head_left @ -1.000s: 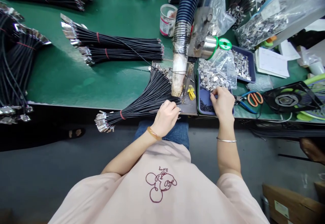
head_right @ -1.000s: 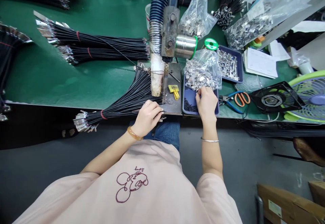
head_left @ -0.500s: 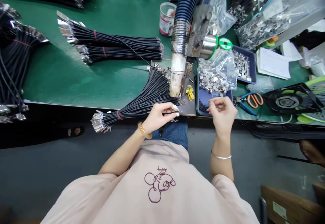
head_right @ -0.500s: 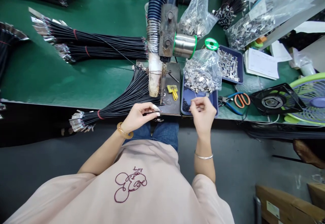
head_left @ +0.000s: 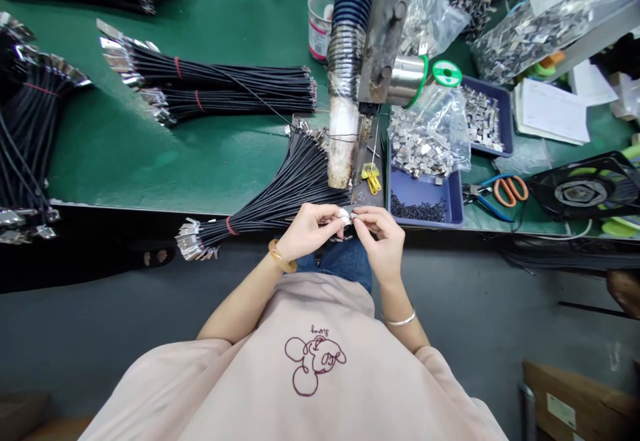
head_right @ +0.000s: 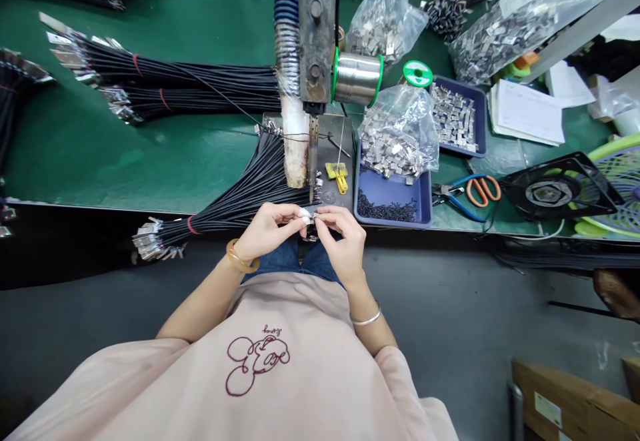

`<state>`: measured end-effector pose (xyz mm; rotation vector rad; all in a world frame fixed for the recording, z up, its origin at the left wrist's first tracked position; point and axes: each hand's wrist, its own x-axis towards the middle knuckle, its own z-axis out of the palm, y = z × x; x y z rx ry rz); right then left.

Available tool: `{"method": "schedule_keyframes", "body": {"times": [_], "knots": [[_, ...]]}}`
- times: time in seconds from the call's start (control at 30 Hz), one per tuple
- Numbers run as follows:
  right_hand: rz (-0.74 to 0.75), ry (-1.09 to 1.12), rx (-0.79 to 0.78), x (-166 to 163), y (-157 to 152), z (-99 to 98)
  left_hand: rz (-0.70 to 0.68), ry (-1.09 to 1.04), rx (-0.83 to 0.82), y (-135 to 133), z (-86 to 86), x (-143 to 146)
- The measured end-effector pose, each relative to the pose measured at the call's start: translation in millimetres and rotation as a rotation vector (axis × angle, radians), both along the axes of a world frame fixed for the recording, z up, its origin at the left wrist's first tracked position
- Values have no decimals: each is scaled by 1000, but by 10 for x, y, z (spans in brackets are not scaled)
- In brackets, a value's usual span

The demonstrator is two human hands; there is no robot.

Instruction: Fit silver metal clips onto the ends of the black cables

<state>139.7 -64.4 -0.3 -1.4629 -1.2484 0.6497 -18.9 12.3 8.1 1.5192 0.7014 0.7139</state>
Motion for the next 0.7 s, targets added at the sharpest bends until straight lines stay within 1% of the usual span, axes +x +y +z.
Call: {"method": "schedule_keyframes", "body": {"times": [0.17, 0.33, 0.4, 0.57, 0.63, 0.7], "knots": [[19, -1, -13, -2, -4, 10, 1, 33, 54, -10, 3, -1], [33, 23, -16, 0, -4, 14, -15, 59, 120, -21, -49, -7], [44, 92, -44, 7, 16, -5, 0, 64, 180, -26, -66, -16], [134, 398, -160, 17, 69, -90, 45, 30, 369, -41, -88, -54], [144, 435, -189, 15, 60, -95, 67, 21, 439, -54, -91, -54], [62, 381, -147, 18, 31, -71, 128, 27, 445, -69, -86, -40]]}}
